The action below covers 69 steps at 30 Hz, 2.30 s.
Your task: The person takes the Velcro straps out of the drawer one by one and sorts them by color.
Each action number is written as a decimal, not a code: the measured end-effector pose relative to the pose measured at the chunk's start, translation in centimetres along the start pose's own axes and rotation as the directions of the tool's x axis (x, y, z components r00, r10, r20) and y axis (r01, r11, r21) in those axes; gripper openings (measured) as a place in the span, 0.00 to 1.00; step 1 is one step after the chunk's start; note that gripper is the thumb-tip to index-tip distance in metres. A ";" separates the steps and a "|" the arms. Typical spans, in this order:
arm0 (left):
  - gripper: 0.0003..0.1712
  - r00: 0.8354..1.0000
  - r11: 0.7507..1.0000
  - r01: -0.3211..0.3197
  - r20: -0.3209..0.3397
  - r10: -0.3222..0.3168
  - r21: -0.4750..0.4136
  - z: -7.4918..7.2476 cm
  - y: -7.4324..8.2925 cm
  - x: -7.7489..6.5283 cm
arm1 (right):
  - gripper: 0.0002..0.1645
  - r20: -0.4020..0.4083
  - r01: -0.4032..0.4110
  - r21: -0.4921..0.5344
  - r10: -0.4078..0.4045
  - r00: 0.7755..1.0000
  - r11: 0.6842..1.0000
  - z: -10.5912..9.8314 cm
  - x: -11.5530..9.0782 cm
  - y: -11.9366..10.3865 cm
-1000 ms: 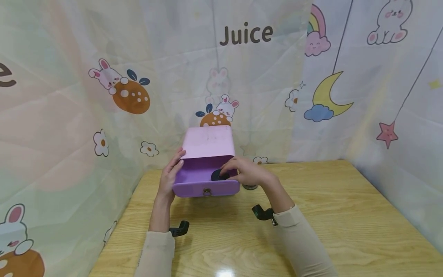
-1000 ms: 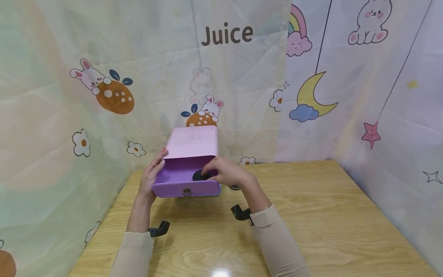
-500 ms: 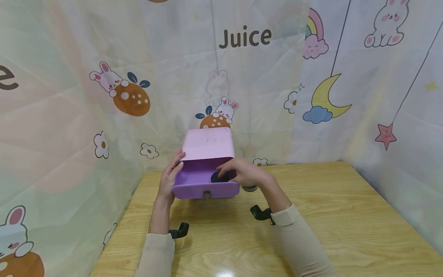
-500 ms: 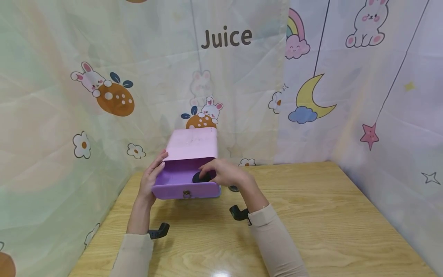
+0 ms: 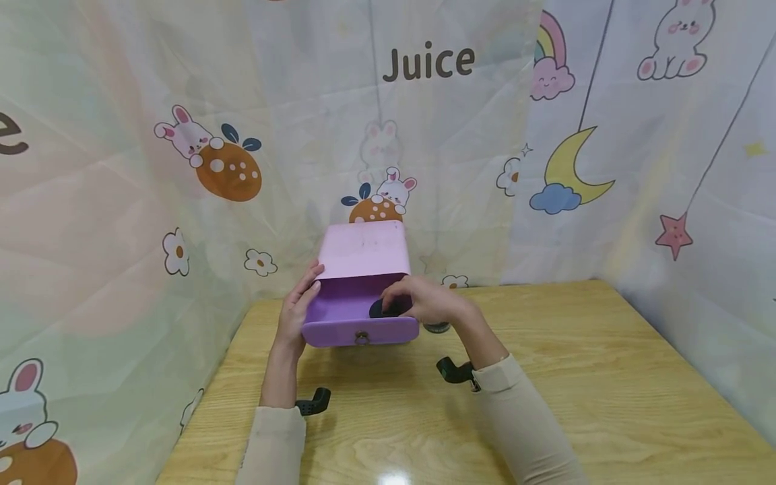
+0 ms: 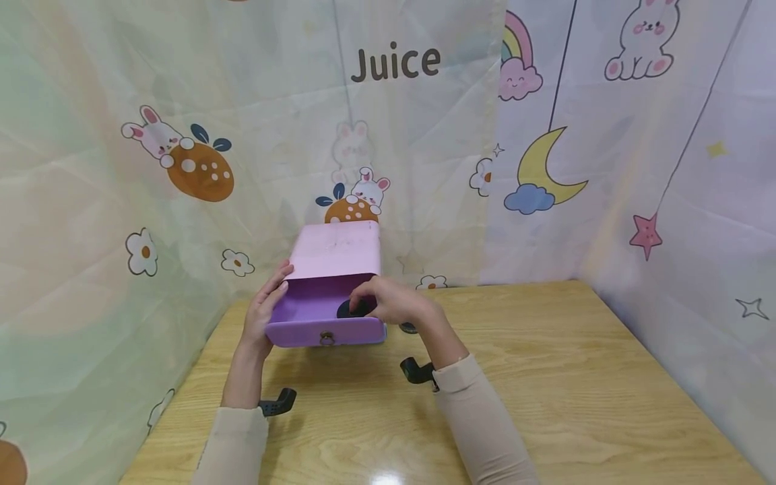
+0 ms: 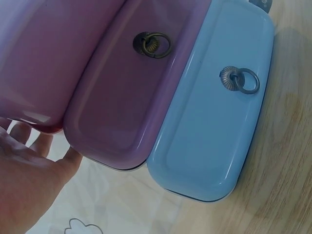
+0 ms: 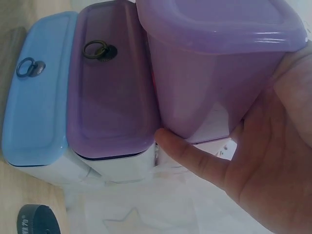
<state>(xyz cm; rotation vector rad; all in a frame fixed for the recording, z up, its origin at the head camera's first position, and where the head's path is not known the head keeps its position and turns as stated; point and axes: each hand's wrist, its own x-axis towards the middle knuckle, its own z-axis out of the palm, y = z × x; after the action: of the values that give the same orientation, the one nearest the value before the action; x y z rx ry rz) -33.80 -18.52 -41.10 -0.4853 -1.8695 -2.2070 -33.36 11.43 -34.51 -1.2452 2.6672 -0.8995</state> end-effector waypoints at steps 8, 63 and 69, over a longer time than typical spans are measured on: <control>0.26 1.000 1.000 0.009 -0.002 -0.009 0.002 -0.2 0.1 -0.1 | 0.08 -0.033 0.106 0.045 -0.105 0.994 0.993 0.4 -0.3 0.8; 0.26 1.000 1.000 0.002 -0.018 -0.002 -0.002 0.1 0.5 0.1 | 0.14 -0.435 0.224 0.667 0.128 0.891 0.711 1.3 -5.4 4.5; 0.26 1.000 1.000 -0.001 -0.019 0.001 -0.008 0.1 0.5 0.1 | 0.17 -0.450 0.201 0.666 0.172 0.876 0.718 0.7 -6.2 4.8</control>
<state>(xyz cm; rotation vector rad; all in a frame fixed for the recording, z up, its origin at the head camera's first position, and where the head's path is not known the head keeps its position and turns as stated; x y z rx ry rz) -33.66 -18.47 -40.58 -0.4655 -1.8516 -2.2114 -32.26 17.94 -38.73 -0.9125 2.1513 -2.2107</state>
